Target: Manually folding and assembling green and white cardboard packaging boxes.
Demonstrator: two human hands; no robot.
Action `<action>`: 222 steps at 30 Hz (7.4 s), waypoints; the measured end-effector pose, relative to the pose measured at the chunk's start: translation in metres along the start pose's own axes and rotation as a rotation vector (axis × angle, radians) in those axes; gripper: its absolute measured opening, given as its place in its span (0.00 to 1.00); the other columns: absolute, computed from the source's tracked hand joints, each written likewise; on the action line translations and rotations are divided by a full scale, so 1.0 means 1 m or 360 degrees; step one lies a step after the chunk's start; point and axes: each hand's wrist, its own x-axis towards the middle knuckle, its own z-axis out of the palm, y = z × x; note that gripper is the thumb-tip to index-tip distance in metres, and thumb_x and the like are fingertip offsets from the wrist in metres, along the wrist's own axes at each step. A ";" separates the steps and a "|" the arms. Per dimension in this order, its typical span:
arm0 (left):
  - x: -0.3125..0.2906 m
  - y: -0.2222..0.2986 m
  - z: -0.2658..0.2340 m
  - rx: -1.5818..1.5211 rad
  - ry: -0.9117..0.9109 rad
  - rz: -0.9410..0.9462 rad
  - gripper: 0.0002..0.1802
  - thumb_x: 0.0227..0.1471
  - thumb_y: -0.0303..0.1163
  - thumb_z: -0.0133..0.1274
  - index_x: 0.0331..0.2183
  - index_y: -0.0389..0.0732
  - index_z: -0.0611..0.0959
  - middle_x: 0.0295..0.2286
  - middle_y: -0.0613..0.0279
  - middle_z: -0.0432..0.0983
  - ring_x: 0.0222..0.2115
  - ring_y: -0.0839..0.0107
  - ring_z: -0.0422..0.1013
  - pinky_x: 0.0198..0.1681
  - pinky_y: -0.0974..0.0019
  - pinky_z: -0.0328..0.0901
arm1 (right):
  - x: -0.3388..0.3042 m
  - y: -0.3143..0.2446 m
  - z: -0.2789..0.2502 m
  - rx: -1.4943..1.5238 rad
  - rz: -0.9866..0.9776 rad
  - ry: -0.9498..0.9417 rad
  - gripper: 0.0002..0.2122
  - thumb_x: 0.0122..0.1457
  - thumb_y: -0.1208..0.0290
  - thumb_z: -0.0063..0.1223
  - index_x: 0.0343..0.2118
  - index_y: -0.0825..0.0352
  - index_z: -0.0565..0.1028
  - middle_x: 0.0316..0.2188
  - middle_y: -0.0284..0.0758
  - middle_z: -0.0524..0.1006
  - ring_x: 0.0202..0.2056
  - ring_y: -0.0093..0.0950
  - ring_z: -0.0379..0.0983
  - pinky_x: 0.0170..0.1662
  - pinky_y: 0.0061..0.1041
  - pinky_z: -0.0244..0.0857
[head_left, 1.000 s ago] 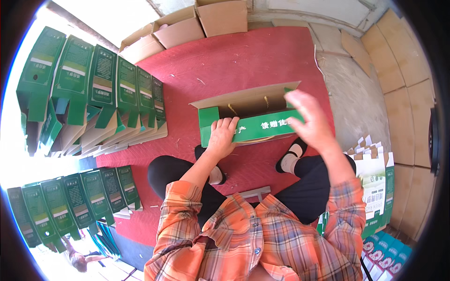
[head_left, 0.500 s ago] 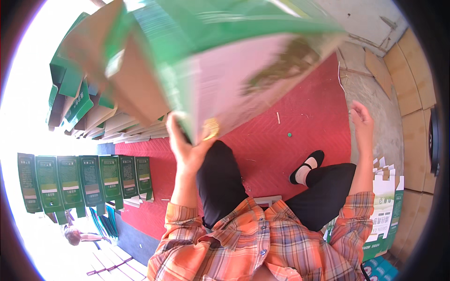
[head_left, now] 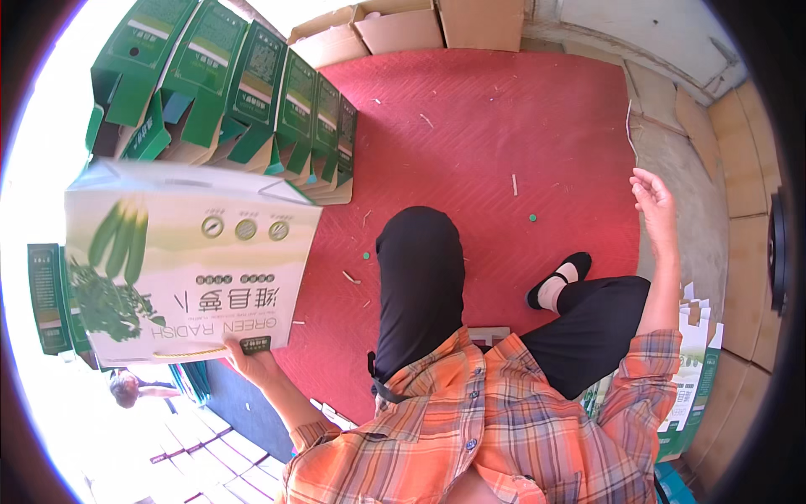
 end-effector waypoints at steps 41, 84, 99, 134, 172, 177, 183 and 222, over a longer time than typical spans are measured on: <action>0.009 -0.223 -0.239 0.0252 0.0942 -0.1429 0.35 0.56 0.53 0.48 0.59 0.47 0.64 0.57 0.57 0.60 0.55 0.52 0.58 0.55 0.39 0.56 | -0.036 0.010 -0.022 -0.0912 0.0355 -0.0084 0.16 0.58 0.72 0.52 0.49 0.69 0.74 0.35 0.37 0.78 0.34 0.24 0.74 0.40 0.26 0.69; -0.026 -0.213 0.315 0.1304 -0.2376 -0.0166 0.16 0.47 0.18 0.55 0.42 0.36 0.80 0.31 0.59 0.75 0.31 0.71 0.72 0.37 0.69 0.67 | -0.213 0.257 -0.091 -0.2344 0.1193 0.0346 0.29 0.58 0.67 0.50 0.63 0.53 0.57 0.56 0.52 0.64 0.53 0.52 0.64 0.38 0.43 0.73; -0.003 -0.181 0.315 0.1193 -0.2405 -0.0010 0.19 0.48 0.18 0.53 0.44 0.37 0.79 0.32 0.61 0.74 0.32 0.73 0.72 0.35 0.70 0.67 | -0.207 -0.069 -0.227 -0.2707 0.0409 0.1599 0.08 0.54 0.76 0.45 0.35 0.61 0.76 0.31 0.37 0.78 0.37 0.38 0.76 0.38 0.40 0.68; 0.092 -0.150 0.220 0.0654 -0.1306 -0.1023 0.17 0.56 0.27 0.54 0.47 0.32 0.79 0.40 0.61 0.78 0.43 0.74 0.71 0.49 0.70 0.64 | -0.003 -0.060 0.077 0.0770 0.0319 0.0290 0.10 0.64 0.67 0.46 0.45 0.65 0.72 0.41 0.30 0.75 0.42 0.22 0.69 0.47 0.26 0.60; 0.046 -0.127 0.302 0.1723 -0.1890 0.1259 0.34 0.37 0.27 0.65 0.51 0.47 0.77 0.45 0.60 0.74 0.50 0.59 0.67 0.62 0.45 0.47 | -0.008 -0.080 0.065 -0.0059 0.0000 -0.1189 0.32 0.48 0.86 0.48 0.61 0.63 0.64 0.67 0.41 0.51 0.67 0.29 0.47 0.65 0.27 0.43; 0.047 -0.149 0.286 0.1551 -0.1988 0.1262 0.16 0.38 0.20 0.57 0.32 0.47 0.86 0.28 0.66 0.74 0.33 0.63 0.72 0.37 0.59 0.67 | -0.007 -0.078 0.067 0.0178 0.0117 -0.1142 0.30 0.50 0.84 0.50 0.59 0.62 0.67 0.67 0.44 0.51 0.67 0.31 0.47 0.64 0.26 0.45; 0.046 -0.159 0.279 0.1546 -0.2002 0.1104 0.15 0.38 0.19 0.57 0.30 0.48 0.86 0.27 0.66 0.72 0.32 0.63 0.70 0.35 0.59 0.66 | -0.005 -0.071 0.060 0.0294 0.0193 -0.1173 0.27 0.50 0.81 0.50 0.57 0.63 0.69 0.67 0.41 0.51 0.65 0.28 0.52 0.63 0.25 0.48; 0.069 -0.120 0.221 0.0683 -0.1551 -0.0326 0.27 0.63 0.46 0.44 0.52 0.32 0.73 0.32 0.61 0.76 0.32 0.76 0.71 0.40 0.71 0.66 | -0.032 -0.081 0.102 -0.0365 0.0039 -0.0642 0.35 0.49 0.75 0.61 0.62 0.60 0.61 0.60 0.42 0.61 0.61 0.36 0.57 0.63 0.32 0.52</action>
